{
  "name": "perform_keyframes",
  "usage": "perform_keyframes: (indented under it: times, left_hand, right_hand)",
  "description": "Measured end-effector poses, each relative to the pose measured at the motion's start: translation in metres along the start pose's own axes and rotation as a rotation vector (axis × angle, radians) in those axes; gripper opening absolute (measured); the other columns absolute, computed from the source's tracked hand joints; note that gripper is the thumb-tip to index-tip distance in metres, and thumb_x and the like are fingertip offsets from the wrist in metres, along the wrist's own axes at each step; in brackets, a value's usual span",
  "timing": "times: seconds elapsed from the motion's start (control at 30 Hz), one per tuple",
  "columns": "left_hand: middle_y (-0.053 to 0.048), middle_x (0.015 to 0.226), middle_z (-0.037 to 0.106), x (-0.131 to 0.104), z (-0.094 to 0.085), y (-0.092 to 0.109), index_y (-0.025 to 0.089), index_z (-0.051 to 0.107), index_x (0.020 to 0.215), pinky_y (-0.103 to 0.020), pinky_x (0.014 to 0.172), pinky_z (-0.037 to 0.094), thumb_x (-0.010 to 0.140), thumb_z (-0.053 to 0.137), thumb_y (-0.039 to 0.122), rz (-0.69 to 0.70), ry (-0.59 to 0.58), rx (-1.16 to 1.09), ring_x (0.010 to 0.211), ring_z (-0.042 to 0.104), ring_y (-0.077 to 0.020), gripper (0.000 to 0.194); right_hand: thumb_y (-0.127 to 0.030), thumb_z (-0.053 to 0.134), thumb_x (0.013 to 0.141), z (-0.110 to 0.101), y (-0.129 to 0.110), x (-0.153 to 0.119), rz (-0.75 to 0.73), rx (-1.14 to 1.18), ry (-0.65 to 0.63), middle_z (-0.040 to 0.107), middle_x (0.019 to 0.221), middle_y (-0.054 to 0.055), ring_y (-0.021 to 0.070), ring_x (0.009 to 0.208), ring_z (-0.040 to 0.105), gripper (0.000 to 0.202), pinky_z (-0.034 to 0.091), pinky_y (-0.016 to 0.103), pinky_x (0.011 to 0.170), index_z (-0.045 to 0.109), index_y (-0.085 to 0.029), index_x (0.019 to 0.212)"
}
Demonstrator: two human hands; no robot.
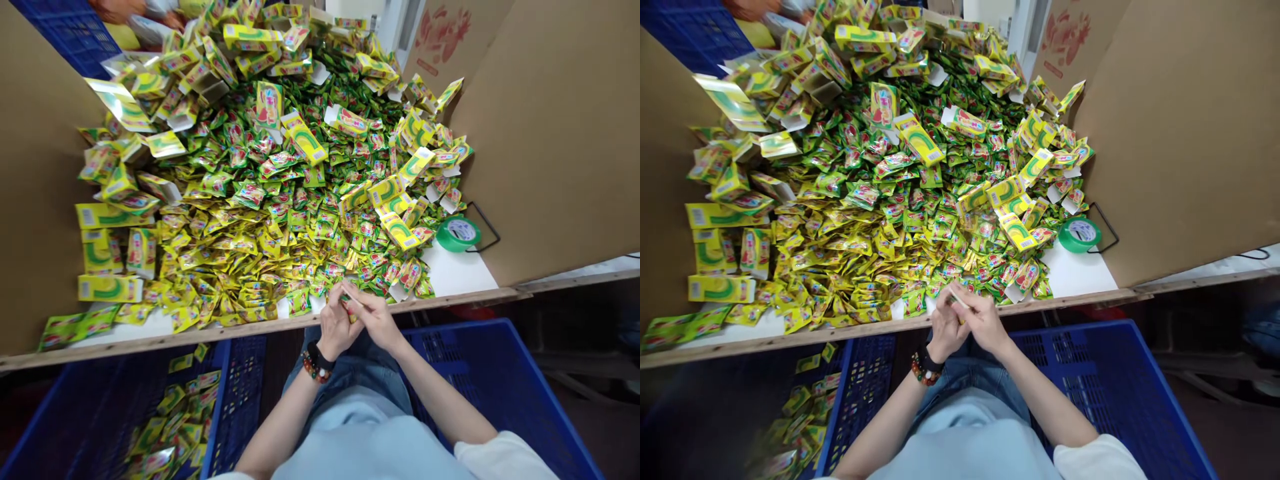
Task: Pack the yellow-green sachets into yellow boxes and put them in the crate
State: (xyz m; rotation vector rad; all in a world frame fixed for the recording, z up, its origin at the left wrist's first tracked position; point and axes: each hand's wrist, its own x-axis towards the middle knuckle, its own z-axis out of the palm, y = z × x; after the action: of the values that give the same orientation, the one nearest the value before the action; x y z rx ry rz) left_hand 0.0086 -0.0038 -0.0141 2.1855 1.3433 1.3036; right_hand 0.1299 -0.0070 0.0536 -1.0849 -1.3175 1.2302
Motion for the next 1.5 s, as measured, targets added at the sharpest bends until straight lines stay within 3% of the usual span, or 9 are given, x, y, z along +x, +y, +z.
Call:
perform_keyframes:
  times: [0.23,0.53,0.8,0.93,1.0,1.13,1.2,1.33,1.5]
  left_hand:
    - [-0.018,0.123,0.054,0.001,-0.001,0.004,0.015,0.025,0.141,-0.042,0.083,0.055,0.085,0.05,0.032,-0.082,-0.058,0.032,0.107,0.061,-0.0288,0.064]
    - [-0.018,0.117,0.056,0.005,-0.002,0.007,0.013,0.036,0.133,-0.041,0.083,0.054,0.082,0.055,0.035,-0.076,-0.025,0.032,0.105,0.06,-0.0295,0.059]
    - [-0.019,0.114,0.058,0.0,-0.001,0.007,0.014,0.036,0.132,-0.04,0.081,0.055,0.089,0.043,0.031,-0.062,-0.02,-0.011,0.1,0.064,-0.027,0.047]
    - [-0.013,0.112,0.058,-0.013,-0.077,-0.011,0.017,0.04,0.134,-0.042,0.078,0.055,0.085,0.055,0.045,-0.281,0.23,0.196,0.095,0.063,-0.0264,0.058]
    - [-0.013,0.118,0.056,-0.026,-0.142,-0.029,0.021,0.05,0.128,-0.051,0.084,0.05,0.082,0.058,0.05,-0.487,0.548,0.539,0.105,0.058,-0.0325,0.055]
    - [-0.008,0.146,0.041,-0.04,-0.229,-0.06,0.029,0.06,0.119,-0.07,0.098,0.031,0.074,0.069,0.052,-0.655,0.712,0.927,0.13,0.037,-0.0456,0.052]
    - [-0.008,0.13,0.056,-0.029,-0.218,-0.063,0.025,0.068,0.103,-0.064,0.096,0.037,0.077,0.065,0.049,-0.557,0.618,0.798,0.118,0.05,-0.0393,0.035]
    - [-0.006,0.087,0.069,0.021,-0.123,-0.043,0.02,0.072,0.085,-0.042,0.084,0.048,0.086,0.057,0.036,-0.311,0.218,0.366,0.088,0.061,-0.0243,0.022]
    - [-0.009,0.089,0.073,0.078,-0.047,-0.014,0.017,0.072,0.091,-0.038,0.083,0.05,0.085,0.055,0.016,-0.329,-0.062,0.187,0.086,0.065,-0.0243,0.019]
  right_hand:
    - [-0.032,0.062,0.087,0.007,0.0,0.0,-0.073,-0.194,0.169,0.076,0.106,0.005,0.0283,0.092,0.073,0.024,0.057,0.046,0.09,0.076,-0.027,0.105]
    - [-0.031,0.059,0.089,0.001,0.008,0.003,-0.034,-0.171,0.194,0.075,0.108,0.004,0.0288,0.107,0.069,0.024,0.053,0.045,0.099,0.076,-0.024,0.104]
    - [-0.022,0.054,0.091,0.002,0.014,-0.007,-0.473,-0.413,-0.028,0.069,0.122,0.006,0.0228,0.112,0.067,0.036,0.056,0.038,0.096,0.064,-0.025,0.126]
    - [-0.027,0.056,0.092,-0.004,0.018,0.007,-0.418,-0.409,-0.103,0.075,0.109,0.005,0.0214,0.098,0.072,0.026,0.059,0.034,0.086,0.071,-0.025,0.112]
    - [-0.023,0.053,0.092,-0.009,0.022,0.024,-0.329,-0.603,0.037,0.076,0.104,0.009,0.0227,0.093,0.072,0.025,0.058,0.036,0.083,0.072,-0.02,0.108]
    - [-0.014,0.05,0.089,-0.013,0.026,0.063,-0.2,-1.117,0.116,0.072,0.104,0.016,0.0294,0.103,0.062,0.026,0.048,0.044,0.089,0.07,-0.014,0.107]
    - [-0.023,0.057,0.088,-0.008,0.027,0.079,-0.195,-1.227,0.081,0.067,0.115,0.019,0.0328,0.11,0.056,0.029,0.045,0.047,0.092,0.065,-0.012,0.114]
    - [-0.039,0.063,0.086,0.009,0.028,0.104,-0.185,-1.257,0.11,0.057,0.128,0.024,0.0337,0.114,0.054,0.06,0.043,0.046,0.094,0.047,-0.009,0.135]
    - [-0.016,0.051,0.089,0.01,0.029,0.12,-0.062,-1.217,0.06,0.068,0.102,0.017,0.029,0.093,0.065,0.048,0.049,0.04,0.081,0.048,-0.016,0.136]
